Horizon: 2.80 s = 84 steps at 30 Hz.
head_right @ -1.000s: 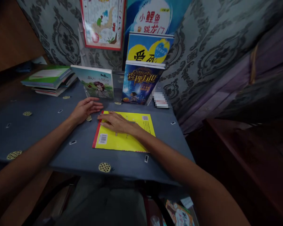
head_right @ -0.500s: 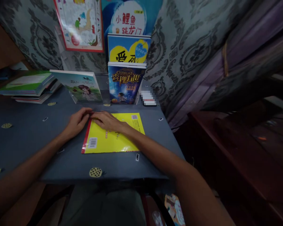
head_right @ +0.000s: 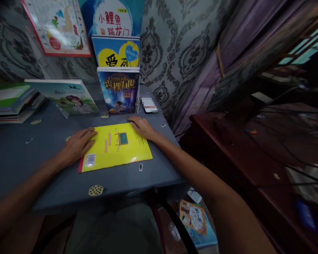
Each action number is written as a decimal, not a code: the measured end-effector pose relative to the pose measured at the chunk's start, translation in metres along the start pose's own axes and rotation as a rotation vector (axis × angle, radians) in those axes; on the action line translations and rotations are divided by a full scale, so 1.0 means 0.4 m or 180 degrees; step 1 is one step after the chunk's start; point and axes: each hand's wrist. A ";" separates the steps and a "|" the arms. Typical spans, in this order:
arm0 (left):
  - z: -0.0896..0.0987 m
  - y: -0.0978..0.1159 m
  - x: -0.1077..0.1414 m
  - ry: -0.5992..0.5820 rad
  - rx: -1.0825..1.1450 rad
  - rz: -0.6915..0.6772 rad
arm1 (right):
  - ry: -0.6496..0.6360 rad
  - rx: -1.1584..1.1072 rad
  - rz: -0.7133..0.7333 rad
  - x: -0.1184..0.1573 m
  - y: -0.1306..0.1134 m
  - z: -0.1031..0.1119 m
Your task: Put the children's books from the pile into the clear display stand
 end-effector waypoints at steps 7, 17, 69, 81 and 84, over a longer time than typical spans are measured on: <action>0.019 0.115 0.035 -0.0097 -0.0040 -0.0689 | 0.0041 0.0283 0.0036 0.059 -0.010 0.017; -0.018 0.188 0.060 -0.0483 -0.0422 -0.0911 | -0.0336 0.0627 -0.0021 0.187 -0.111 0.036; 0.075 0.090 0.084 -0.0069 0.3974 0.2632 | 0.0589 -0.3490 -0.1533 -0.040 -0.150 -0.015; 0.141 0.072 -0.013 -0.0790 -0.0386 0.1379 | 0.0235 -0.2761 -0.1366 -0.038 -0.111 -0.034; 0.116 0.051 -0.056 -0.0654 -0.0210 0.0997 | 0.0259 -0.2093 -0.1323 -0.038 -0.106 -0.026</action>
Point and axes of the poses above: each hand's wrist, its own x-axis away from the middle knuckle, its own z-axis out of the back of the hand, y = z × x
